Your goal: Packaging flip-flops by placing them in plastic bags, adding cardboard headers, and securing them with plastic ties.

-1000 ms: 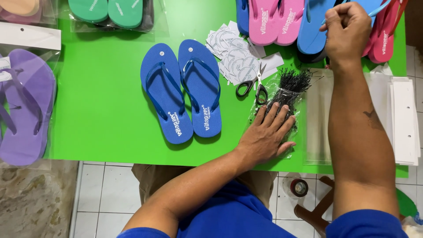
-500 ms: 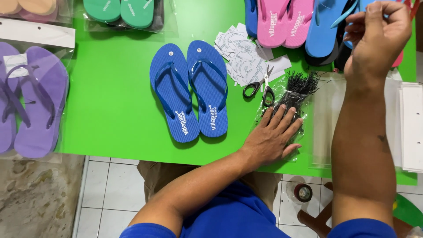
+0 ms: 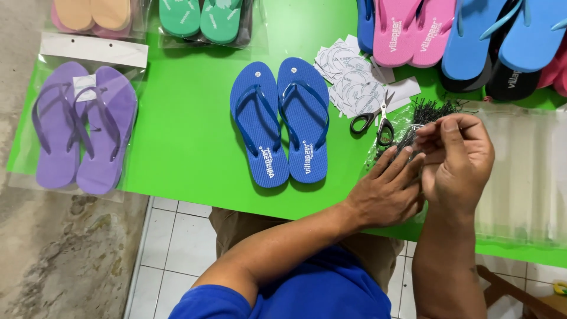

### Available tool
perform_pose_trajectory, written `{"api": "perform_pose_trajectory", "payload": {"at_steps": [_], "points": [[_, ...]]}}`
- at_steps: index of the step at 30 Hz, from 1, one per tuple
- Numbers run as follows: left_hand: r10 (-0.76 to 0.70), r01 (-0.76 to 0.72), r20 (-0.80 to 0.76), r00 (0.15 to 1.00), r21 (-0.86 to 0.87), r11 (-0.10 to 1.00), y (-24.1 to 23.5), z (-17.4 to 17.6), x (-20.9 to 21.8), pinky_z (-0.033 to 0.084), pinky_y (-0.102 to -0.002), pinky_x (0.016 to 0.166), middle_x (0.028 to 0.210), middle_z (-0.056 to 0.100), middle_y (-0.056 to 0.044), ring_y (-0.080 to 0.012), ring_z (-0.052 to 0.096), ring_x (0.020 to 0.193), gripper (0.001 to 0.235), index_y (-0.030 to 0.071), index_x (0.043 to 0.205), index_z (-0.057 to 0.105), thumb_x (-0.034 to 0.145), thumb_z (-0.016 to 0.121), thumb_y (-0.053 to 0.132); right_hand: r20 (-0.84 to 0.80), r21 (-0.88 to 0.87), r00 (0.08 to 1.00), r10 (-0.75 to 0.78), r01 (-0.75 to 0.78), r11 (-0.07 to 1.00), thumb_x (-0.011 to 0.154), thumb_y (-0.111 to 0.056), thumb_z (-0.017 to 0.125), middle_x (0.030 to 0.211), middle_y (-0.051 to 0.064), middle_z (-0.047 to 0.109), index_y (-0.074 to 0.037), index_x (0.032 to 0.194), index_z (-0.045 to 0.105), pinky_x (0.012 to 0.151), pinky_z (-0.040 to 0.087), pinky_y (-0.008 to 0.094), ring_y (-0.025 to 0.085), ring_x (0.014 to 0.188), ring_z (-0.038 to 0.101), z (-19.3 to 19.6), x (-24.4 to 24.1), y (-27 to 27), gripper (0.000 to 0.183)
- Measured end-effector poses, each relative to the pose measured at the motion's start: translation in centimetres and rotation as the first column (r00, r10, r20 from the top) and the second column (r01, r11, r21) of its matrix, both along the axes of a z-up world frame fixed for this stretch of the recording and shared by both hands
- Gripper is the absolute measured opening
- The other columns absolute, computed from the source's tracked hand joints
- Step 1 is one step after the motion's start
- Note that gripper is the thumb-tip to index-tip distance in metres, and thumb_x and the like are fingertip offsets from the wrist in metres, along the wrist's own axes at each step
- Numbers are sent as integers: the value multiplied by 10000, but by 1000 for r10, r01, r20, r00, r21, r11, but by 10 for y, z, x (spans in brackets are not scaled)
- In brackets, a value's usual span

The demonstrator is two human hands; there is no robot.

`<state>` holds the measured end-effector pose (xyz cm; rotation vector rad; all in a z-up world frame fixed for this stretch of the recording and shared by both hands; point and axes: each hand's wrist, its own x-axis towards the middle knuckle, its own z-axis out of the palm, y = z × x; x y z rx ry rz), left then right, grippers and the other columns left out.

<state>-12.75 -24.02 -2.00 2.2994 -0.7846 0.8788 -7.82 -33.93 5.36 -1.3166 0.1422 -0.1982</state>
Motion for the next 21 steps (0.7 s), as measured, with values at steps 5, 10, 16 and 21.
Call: {"api": "perform_pose_trajectory", "payload": {"at_steps": [5, 10, 16, 21], "points": [[47, -40, 41, 998, -152, 988, 23, 36, -5, 438, -422, 1037, 1023, 648, -83, -289, 599, 948, 175, 128, 823, 648, 930, 615, 263, -9, -73, 1000, -9, 8, 997, 1125, -162, 575, 886, 99, 673, -84, 1058, 562, 706, 581, 243, 169, 800, 689, 3, -10, 3, 104], [165, -174, -59, 985, -219, 960, 81, 31, -19, 408, -434, 1006, 1204, 627, -40, -248, 600, 1090, 186, 210, 1064, 748, 905, 655, 228, -5, -38, 998, 58, -59, 998, 1114, -149, 579, 901, 132, 689, -65, 1067, 566, 729, 596, 246, 184, 803, 696, -4, -20, 7, 97], [642, -649, -100, 760, -66, 758, 196, -1, 2, 311, -512, 1139, 1448, 500, -132, -356, 443, 1368, 155, 206, 1054, 715, 917, 642, 203, 114, -35, 959, 260, -258, 966, 1094, -82, 545, 905, 182, 699, -16, 1075, 577, 733, 624, 295, 216, 817, 716, -23, -15, 27, 75], [697, -697, -217, 683, 93, 711, 227, -13, 19, 239, -638, 1170, 1577, 422, -226, -482, 359, 1469, 294, 218, 1223, 733, 939, 722, 296, 142, -166, 899, 414, -391, 905, 1070, -75, 548, 875, 200, 715, 17, 1052, 601, 749, 623, 336, 235, 806, 726, -25, -1, 69, 108]]}}
